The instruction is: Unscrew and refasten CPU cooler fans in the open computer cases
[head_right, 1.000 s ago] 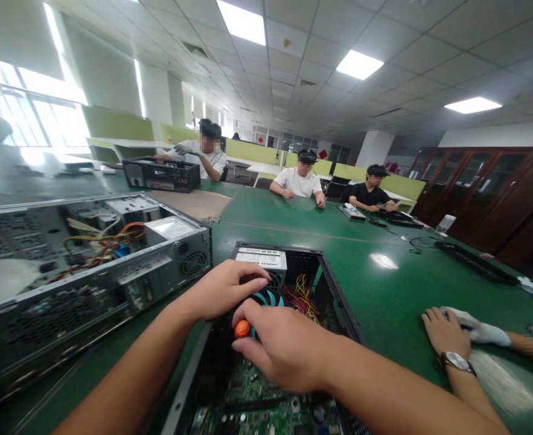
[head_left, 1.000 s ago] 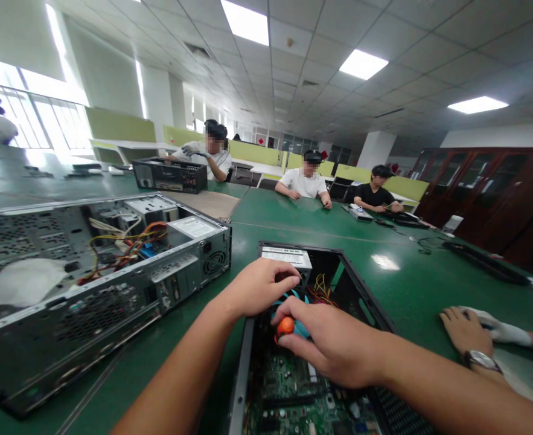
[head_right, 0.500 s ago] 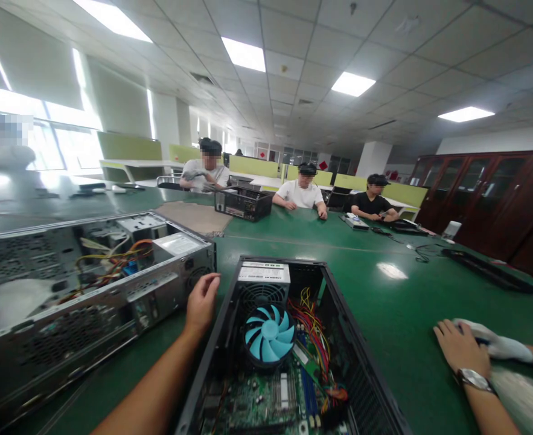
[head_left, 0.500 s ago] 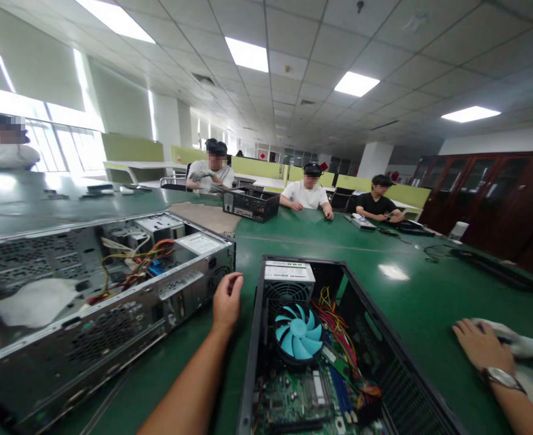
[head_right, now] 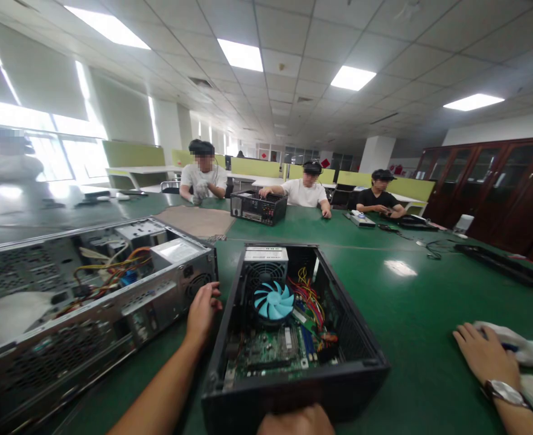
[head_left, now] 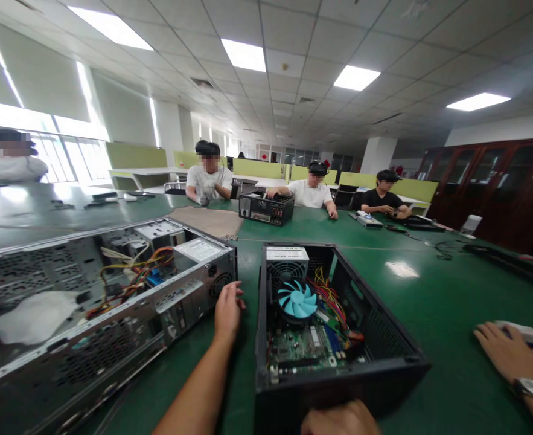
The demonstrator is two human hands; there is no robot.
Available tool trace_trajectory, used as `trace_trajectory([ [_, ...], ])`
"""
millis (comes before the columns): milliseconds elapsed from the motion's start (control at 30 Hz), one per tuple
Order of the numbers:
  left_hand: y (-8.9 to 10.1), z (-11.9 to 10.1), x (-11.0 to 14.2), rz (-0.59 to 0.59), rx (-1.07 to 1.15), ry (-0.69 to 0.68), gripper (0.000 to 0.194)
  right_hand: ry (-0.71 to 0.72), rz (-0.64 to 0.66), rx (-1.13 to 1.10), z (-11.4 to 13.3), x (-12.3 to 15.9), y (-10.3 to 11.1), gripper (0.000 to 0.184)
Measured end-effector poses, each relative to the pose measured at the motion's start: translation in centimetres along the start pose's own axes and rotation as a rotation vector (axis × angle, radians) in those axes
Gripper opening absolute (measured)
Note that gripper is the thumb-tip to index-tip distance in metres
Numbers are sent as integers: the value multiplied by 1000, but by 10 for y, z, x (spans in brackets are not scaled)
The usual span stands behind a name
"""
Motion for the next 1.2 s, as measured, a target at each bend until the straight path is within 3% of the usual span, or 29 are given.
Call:
trace_trajectory([
  [67,0,1,1,11,0,-2,58,-69,-57,118,16,-42,-51,24],
  [167,-1,0,1,31,-8,-9,59,-149,-129,292,21,-72,-83,33],
  [267,-2,-1,0,41,-26,-17,59,-176,-123,454,10,-71,-84,37],
  [367,-3,-1,0,32,-47,-31,58,-158,-77,479,-1,-68,-80,37],
  [433,-4,0,0,11,-65,-39,58,-175,-48,510,-5,-81,-71,32],
  [533,-6,1,1,-23,-133,-49,52,-251,-81,558,-9,-137,-48,24],
  [600,-9,0,3,-8,-214,-61,43,-314,-168,569,-9,-187,-38,31],
  [667,-13,-1,5,67,-301,-80,36,-349,-220,577,-6,-231,-42,33],
  [733,-17,-3,8,167,-368,-99,34,-336,-235,579,-2,-255,-59,29],
  [867,-23,-2,10,248,-457,-109,35,-276,-241,600,0,-252,-86,25],
  [1067,-29,-3,10,295,-505,-99,34,-270,-268,656,5,-235,-79,27],
  [1200,-22,-6,6,236,-466,-113,34,-263,-204,664,23,-218,-80,28],
])
Point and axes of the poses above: each hand's wrist, its own x-axis away from the middle knuckle, its own y-axis out of the back of the hand, z = x × y, the point moved 3 cm from there along -x, towards the middle knuckle, and after that the axes turned 3 degrees about z, right-handed, at the moved point
